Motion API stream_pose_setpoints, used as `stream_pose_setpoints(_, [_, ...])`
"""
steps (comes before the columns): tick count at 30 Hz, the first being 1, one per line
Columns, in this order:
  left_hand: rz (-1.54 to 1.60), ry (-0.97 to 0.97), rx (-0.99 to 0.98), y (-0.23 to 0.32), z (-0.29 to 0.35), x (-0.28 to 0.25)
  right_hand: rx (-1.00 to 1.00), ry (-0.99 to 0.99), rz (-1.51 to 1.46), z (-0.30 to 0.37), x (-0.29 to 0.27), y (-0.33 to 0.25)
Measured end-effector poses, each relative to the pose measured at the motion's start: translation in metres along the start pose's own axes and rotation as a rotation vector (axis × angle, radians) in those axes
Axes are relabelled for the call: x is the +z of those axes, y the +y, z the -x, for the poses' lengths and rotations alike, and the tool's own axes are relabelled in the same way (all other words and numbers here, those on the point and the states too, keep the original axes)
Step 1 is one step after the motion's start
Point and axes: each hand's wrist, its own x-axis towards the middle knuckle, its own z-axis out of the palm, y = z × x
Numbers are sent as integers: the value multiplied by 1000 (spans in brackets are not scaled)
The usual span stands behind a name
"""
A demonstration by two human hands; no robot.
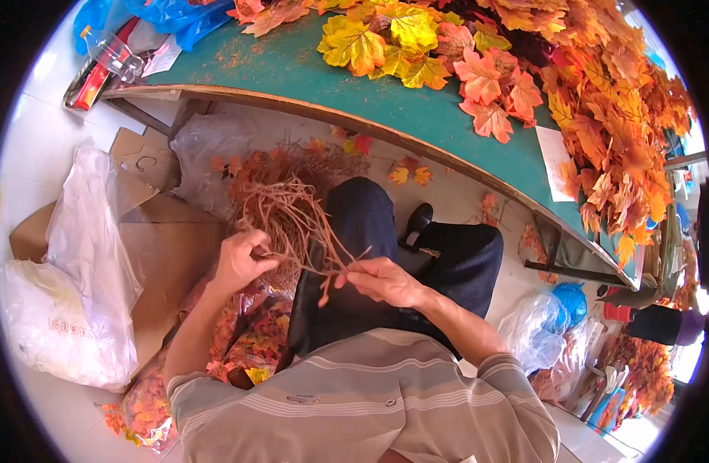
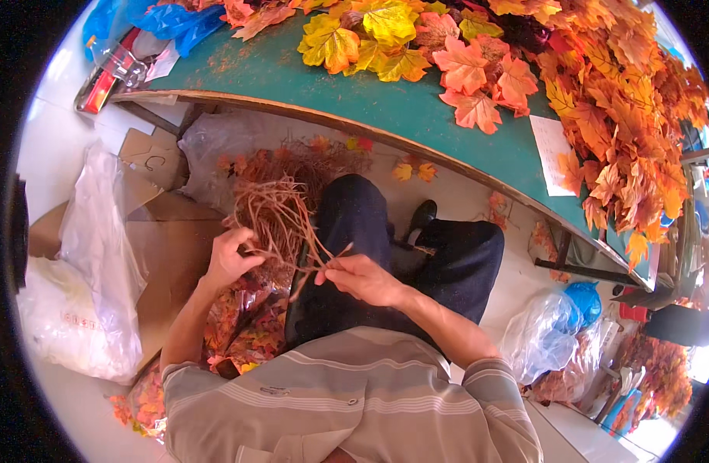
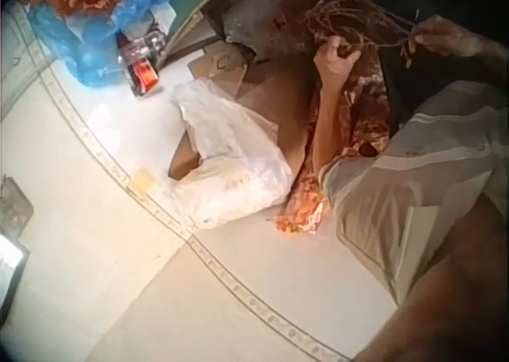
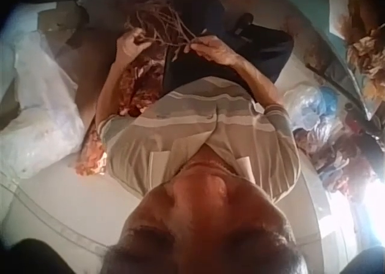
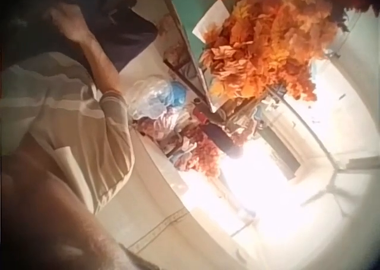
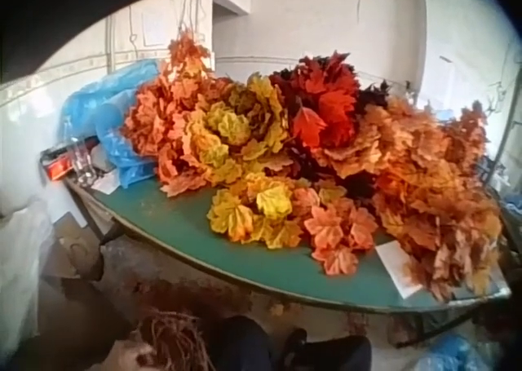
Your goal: The person assembles artificial maple leaf branches by attaching plastic leaves to wire stems by hand.
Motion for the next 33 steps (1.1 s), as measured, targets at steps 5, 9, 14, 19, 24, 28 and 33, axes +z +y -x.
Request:
stream_pose_setpoints(5, [448,-73,-119,23,14,-3,-53,2,-58,34,-15,9])
stream_pose_setpoints(9, [892,72,-505,30,-5,-8,-162,29,-97,59,-20,4])
stream_pose_setpoints(14, [1078,-187,-804,24,-3,21,-342,97,4,69,-10,-12])
stream_pose_setpoints(19, [1698,-384,-745,57,-37,31,-530,85,410,71,-3,1])
stream_pose_setpoints(24, [1619,-248,-543,94,-52,25,-283,156,616,90,-20,11])
stream_pose_setpoints(28, [1343,-74,-286,121,-56,25,-328,322,536,100,-45,31])
stream_pose_setpoints(33, [1075,-69,-85,148,-46,15,-485,511,342,89,-23,-32])
